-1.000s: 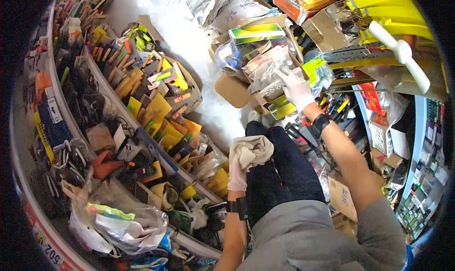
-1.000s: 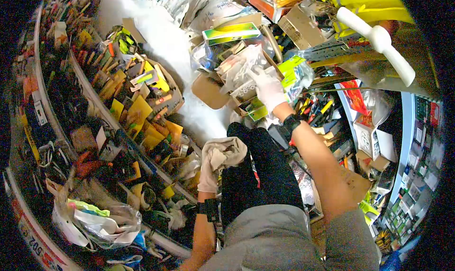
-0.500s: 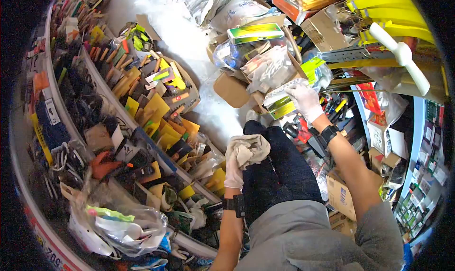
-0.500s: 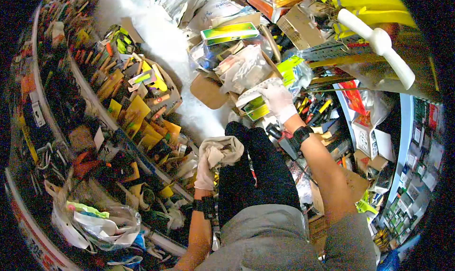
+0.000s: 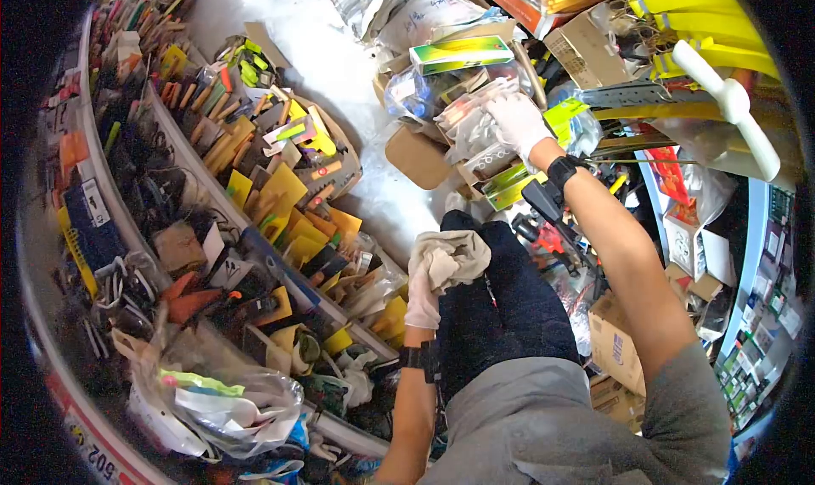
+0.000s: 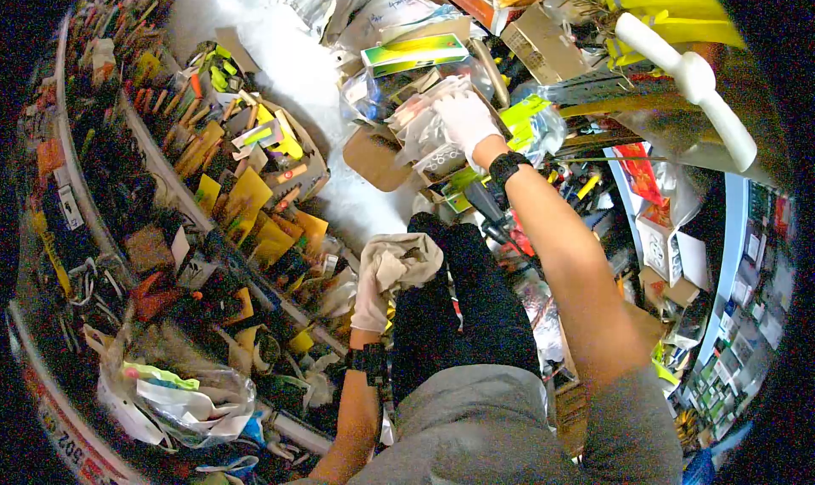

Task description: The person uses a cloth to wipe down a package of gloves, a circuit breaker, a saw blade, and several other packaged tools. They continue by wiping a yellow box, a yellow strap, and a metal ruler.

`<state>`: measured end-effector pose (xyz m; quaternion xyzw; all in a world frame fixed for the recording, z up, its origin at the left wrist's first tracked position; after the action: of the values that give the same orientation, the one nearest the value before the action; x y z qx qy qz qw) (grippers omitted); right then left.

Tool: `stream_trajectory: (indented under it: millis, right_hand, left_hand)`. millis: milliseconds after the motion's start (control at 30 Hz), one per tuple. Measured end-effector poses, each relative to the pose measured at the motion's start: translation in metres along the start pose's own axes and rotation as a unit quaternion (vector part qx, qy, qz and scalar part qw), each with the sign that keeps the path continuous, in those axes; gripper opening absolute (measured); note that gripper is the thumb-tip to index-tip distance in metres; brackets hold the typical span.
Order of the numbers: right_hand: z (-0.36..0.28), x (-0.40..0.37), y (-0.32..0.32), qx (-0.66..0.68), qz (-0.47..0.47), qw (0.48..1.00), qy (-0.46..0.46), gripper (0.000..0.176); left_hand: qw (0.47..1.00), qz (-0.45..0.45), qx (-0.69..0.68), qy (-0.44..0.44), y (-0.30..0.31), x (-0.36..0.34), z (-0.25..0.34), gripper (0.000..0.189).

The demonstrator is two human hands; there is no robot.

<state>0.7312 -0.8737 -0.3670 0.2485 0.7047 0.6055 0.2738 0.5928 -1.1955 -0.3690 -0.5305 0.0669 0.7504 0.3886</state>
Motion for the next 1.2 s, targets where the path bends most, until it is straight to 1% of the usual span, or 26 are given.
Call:
stream_trajectory:
  millis: [100, 167, 200, 233, 267, 300, 367, 400, 433, 467, 500, 567, 600, 633, 667, 700, 800, 833, 867, 933, 967, 1033, 1067, 1100, 1167, 1200]
  right_hand:
    - [0.001, 0.003, -0.002, 0.01, -0.029, 0.999, -0.009, 0.029]
    - [-0.004, -0.005, 0.006, -0.001, -0.017, 1.0, 0.01, 0.029]
    - [-0.008, -0.011, 0.014, -0.013, -0.004, 1.0, 0.028, 0.03]
    - [-0.009, -0.019, 0.017, 0.02, -0.063, 0.997, 0.027, 0.037]
    - [-0.01, -0.027, 0.02, 0.019, -0.041, 0.998, 0.04, 0.04]
    - [-0.01, -0.035, 0.021, 0.019, -0.02, 0.998, 0.052, 0.043]
    - [-0.009, -0.046, 0.026, 0.032, -0.028, 0.998, 0.049, 0.044]
    - [-0.007, -0.05, 0.025, 0.037, -0.019, 0.998, 0.045, 0.044]
    - [-0.007, -0.053, 0.026, 0.043, -0.01, 0.998, 0.041, 0.043]
    - [-0.009, -0.056, 0.026, 0.034, -0.037, 0.998, 0.031, 0.043]
    - [-0.011, -0.06, 0.029, 0.029, -0.044, 0.998, 0.029, 0.043]
    - [-0.014, -0.072, 0.033, 0.021, -0.041, 0.998, 0.029, 0.043]
    - [-0.014, -0.078, 0.035, 0.023, -0.054, 0.998, 0.026, 0.044]
    - [-0.012, -0.085, 0.035, 0.025, -0.068, 0.997, 0.023, 0.045]
    - [-0.011, -0.092, 0.037, 0.013, -0.023, 0.999, 0.045, 0.045]
    - [-0.01, -0.097, 0.037, 0.011, -0.024, 0.999, 0.046, 0.045]
    - [-0.01, -0.1, 0.036, 0.019, -0.041, 0.998, 0.045, 0.046]
    - [-0.009, -0.099, 0.034, 0.02, -0.041, 0.998, 0.045, 0.046]
    - [-0.009, -0.096, 0.031, 0.012, -0.036, 0.998, 0.045, 0.046]
    - [-0.007, -0.088, 0.03, 0.008, -0.042, 0.998, 0.037, 0.046]
    - [-0.006, -0.083, 0.031, 0.008, -0.041, 0.998, 0.037, 0.046]
    - [0.0, -0.069, 0.028, 0.031, -0.172, 0.983, -0.055, 0.047]
    - [-0.002, -0.065, 0.033, 0.073, -0.026, 0.997, -0.022, 0.045]
    - [-0.002, -0.057, 0.032, 0.073, -0.027, 0.997, -0.022, 0.045]
    - [-0.019, -0.033, 0.042, 0.036, 0.094, 0.992, 0.074, 0.045]
    - [-0.026, -0.025, 0.04, 0.009, 0.1, 0.99, 0.102, 0.039]
  left_hand:
    - [1.0, -0.003, -0.024, 0.017, -0.011, 0.002, 0.007, 0.027]
    - [0.992, -0.099, 0.064, -0.052, -0.024, 0.015, 0.021, 0.033]
    - [0.978, 0.001, 0.157, -0.139, -0.023, 0.02, 0.027, 0.039]
    - [0.974, 0.023, 0.18, -0.137, -0.035, 0.021, 0.035, 0.043]
    - [0.969, 0.045, 0.203, -0.135, -0.047, 0.024, 0.044, 0.047]
    - [0.957, 0.008, 0.243, -0.159, -0.053, 0.036, 0.047, 0.05]
    - [0.926, -0.07, 0.314, -0.197, -0.088, 0.046, 0.07, 0.049]
    - [0.846, -0.044, 0.439, -0.299, -0.101, 0.054, 0.083, 0.047]
    - [0.846, -0.064, 0.437, -0.298, -0.118, 0.058, 0.096, 0.045]
    - [0.846, -0.084, 0.434, -0.298, -0.136, 0.062, 0.111, 0.044]
    - [0.811, -0.091, 0.486, -0.311, -0.147, 0.077, 0.116, 0.05]
    - [0.876, -0.072, 0.439, -0.187, -0.156, 0.107, 0.114, 0.057]
    - [0.887, -0.078, 0.416, -0.182, -0.155, 0.127, 0.105, 0.067]
    - [0.889, -0.077, 0.414, -0.183, -0.155, 0.131, 0.106, 0.067]
    - [0.887, -0.106, 0.42, -0.163, -0.156, 0.135, 0.103, 0.067]
    - [0.884, -0.134, 0.426, -0.142, -0.158, 0.139, 0.1, 0.068]
    - [0.861, -0.137, 0.456, -0.18, -0.147, 0.154, 0.072, 0.061]
    - [0.794, -0.21, 0.522, -0.23, -0.16, 0.134, 0.084, 0.057]
    - [0.792, -0.161, 0.561, -0.179, -0.163, 0.118, 0.089, 0.056]
    - [0.752, -0.148, 0.619, -0.169, -0.167, 0.11, 0.082, 0.057]
    - [0.745, -0.135, 0.625, -0.191, -0.169, 0.104, 0.082, 0.06]
    - [0.735, -0.135, 0.638, -0.186, -0.172, 0.099, 0.084, 0.061]
    - [0.725, -0.136, 0.651, -0.18, -0.173, 0.096, 0.085, 0.063]
    - [0.725, -0.135, 0.651, -0.18, -0.174, 0.094, 0.085, 0.063]
    - [0.717, -0.122, 0.662, -0.181, -0.175, 0.093, 0.085, 0.064]
    - [0.717, -0.12, 0.662, -0.18, -0.175, 0.09, 0.087, 0.064]
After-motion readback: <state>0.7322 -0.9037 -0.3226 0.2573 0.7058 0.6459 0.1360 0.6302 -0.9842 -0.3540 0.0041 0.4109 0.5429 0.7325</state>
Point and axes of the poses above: each hand's wrist, its own x-axis towards the middle knuckle, its own y-axis out of the back of the hand, z = x × y, the point moved 5 cm from there along x, towards the middle knuckle, and after that the axes turned 1 degree about y, right-handed, at the moved point
